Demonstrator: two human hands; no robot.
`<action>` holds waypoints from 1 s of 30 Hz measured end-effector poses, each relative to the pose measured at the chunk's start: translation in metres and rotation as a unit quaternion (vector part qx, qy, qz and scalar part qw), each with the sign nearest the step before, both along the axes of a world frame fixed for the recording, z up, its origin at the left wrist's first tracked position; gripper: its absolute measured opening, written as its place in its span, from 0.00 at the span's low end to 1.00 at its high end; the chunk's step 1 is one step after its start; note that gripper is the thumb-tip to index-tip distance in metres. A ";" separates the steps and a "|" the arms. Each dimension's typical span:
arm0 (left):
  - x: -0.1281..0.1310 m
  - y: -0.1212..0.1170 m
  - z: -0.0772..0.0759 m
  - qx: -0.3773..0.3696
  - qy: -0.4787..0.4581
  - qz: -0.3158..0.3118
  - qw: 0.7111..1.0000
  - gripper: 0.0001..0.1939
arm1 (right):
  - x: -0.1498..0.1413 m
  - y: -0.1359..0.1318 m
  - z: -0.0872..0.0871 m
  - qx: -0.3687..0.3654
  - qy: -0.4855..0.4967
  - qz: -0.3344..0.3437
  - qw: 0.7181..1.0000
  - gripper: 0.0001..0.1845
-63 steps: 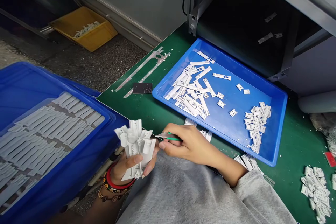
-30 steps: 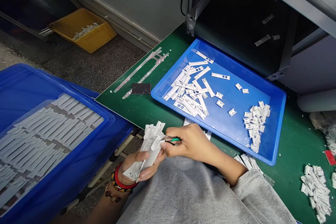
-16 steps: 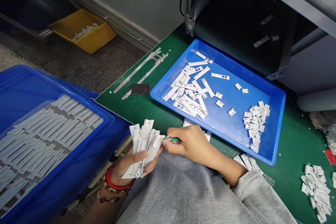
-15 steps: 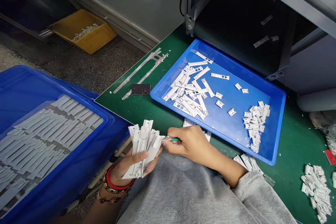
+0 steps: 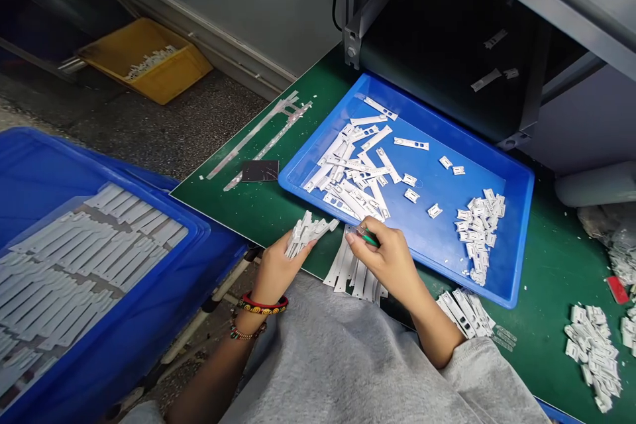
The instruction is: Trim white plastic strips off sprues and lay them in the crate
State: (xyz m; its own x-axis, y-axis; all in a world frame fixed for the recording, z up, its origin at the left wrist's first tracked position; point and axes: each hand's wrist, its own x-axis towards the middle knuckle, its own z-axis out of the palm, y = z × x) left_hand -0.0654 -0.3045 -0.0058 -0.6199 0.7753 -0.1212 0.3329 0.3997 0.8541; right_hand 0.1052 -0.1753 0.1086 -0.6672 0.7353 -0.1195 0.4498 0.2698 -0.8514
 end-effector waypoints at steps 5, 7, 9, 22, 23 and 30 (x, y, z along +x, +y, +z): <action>-0.003 0.005 -0.006 0.042 -0.023 -0.014 0.999 0.09 | 0.005 0.001 -0.003 0.005 -0.012 -0.010 1.000 0.17; -0.006 0.006 -0.005 0.066 -0.030 -0.008 0.997 0.10 | 0.005 0.002 -0.003 0.009 -0.016 0.002 1.000 0.14; -0.008 0.005 -0.003 0.077 -0.055 -0.002 0.996 0.12 | 0.005 0.001 -0.004 0.010 -0.012 0.026 1.000 0.13; -0.007 -0.013 0.041 0.136 -0.231 -0.047 0.962 0.10 | -0.014 -0.024 -0.004 0.059 0.105 0.076 0.990 0.11; -0.006 -0.008 0.034 0.130 -0.223 -0.031 0.966 0.11 | -0.016 -0.023 -0.006 0.065 0.106 0.071 0.990 0.11; 0.005 0.032 -0.023 0.140 -0.156 0.074 0.975 0.15 | -0.011 -0.009 -0.016 0.088 0.071 0.013 0.993 0.11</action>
State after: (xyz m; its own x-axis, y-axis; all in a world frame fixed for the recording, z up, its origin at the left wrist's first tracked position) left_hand -0.0602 -0.2725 -0.0291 -0.6940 0.7103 -0.1181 -0.0048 0.1595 0.9872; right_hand 0.0937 -0.1841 0.0929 -0.6874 0.7184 0.1063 0.3191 0.4303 -0.8444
